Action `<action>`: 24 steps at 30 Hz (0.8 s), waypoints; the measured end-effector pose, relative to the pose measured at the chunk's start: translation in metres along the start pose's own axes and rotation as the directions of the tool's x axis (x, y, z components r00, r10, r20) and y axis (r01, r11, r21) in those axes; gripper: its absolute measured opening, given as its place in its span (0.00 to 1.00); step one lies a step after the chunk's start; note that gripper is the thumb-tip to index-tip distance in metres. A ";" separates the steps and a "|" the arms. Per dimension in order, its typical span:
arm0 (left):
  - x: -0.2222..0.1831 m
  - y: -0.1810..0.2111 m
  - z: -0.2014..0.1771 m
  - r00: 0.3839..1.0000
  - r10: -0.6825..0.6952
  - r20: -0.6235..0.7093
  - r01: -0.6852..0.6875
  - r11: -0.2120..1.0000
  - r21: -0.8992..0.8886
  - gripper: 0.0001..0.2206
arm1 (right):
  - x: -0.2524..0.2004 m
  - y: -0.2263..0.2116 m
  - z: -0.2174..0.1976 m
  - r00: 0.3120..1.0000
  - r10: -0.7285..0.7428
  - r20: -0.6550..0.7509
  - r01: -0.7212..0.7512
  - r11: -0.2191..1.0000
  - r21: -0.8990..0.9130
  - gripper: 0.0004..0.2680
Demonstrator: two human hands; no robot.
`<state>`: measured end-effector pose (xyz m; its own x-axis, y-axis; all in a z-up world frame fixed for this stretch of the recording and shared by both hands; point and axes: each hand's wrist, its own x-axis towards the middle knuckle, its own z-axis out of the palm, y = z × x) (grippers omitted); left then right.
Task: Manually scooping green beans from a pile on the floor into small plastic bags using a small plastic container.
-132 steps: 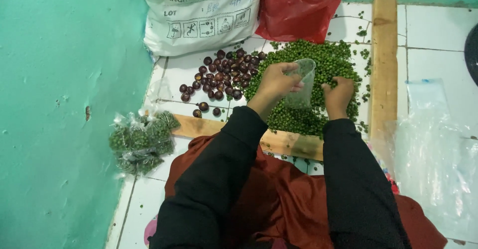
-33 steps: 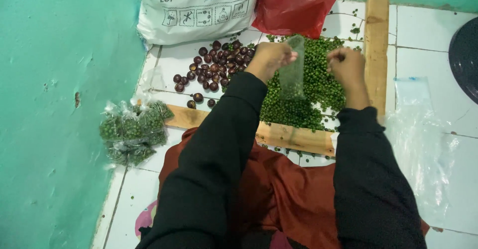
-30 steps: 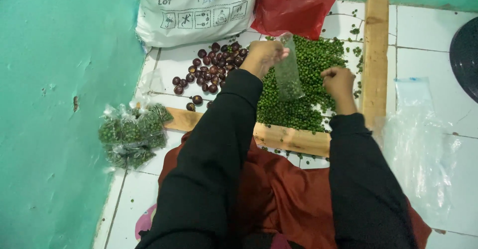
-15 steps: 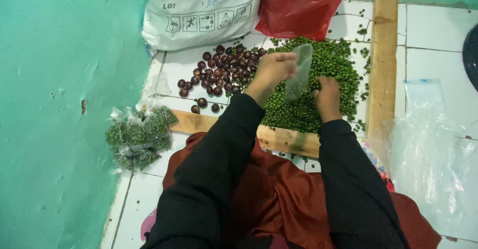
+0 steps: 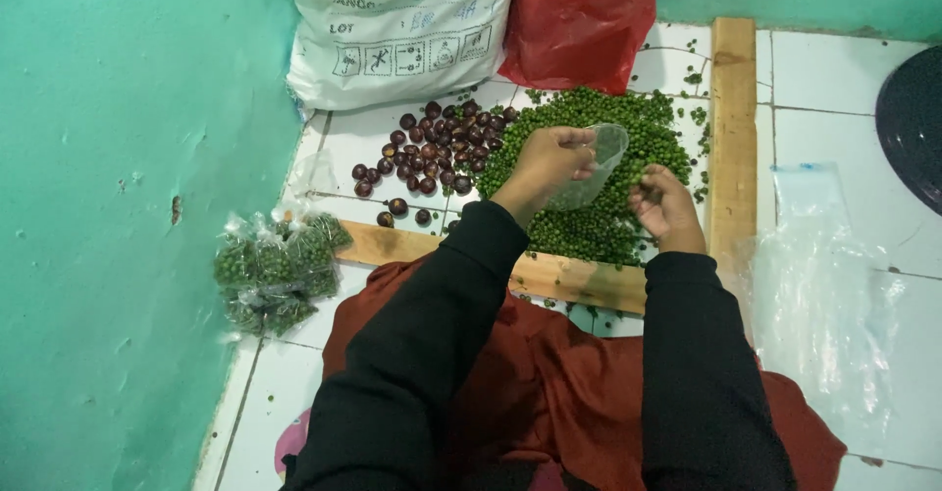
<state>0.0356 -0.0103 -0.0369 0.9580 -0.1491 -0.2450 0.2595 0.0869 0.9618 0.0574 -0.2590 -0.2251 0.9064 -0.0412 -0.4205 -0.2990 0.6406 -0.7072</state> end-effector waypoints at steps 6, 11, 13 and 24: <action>-0.023 0.010 0.006 0.994 0.004 0.111 -0.011 0.998 0.060 0.21 | -0.037 -0.057 0.046 0.976 -0.097 0.195 0.081 0.993 0.088 0.07; -0.031 0.020 0.010 0.989 -0.012 0.150 -0.004 0.995 0.101 0.23 | -0.063 -0.101 0.102 0.877 -0.264 0.401 0.325 0.941 -0.091 0.08; -0.026 0.020 0.011 0.989 -0.005 0.149 -0.012 0.993 0.115 0.24 | -0.083 -0.114 0.131 0.833 -0.308 0.459 0.445 0.866 -0.227 0.08; 0.002 0.005 0.000 0.999 -0.047 -0.003 0.047 0.994 0.096 0.21 | -0.102 -0.110 0.157 0.665 -0.341 0.664 0.711 0.017 -0.703 0.16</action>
<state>0.0383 -0.0101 -0.0328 0.9452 -0.1497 -0.2903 0.2913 -0.0154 0.9565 0.0451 -0.2048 -0.0149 0.9031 0.2633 0.3393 0.4295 -0.5575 -0.7105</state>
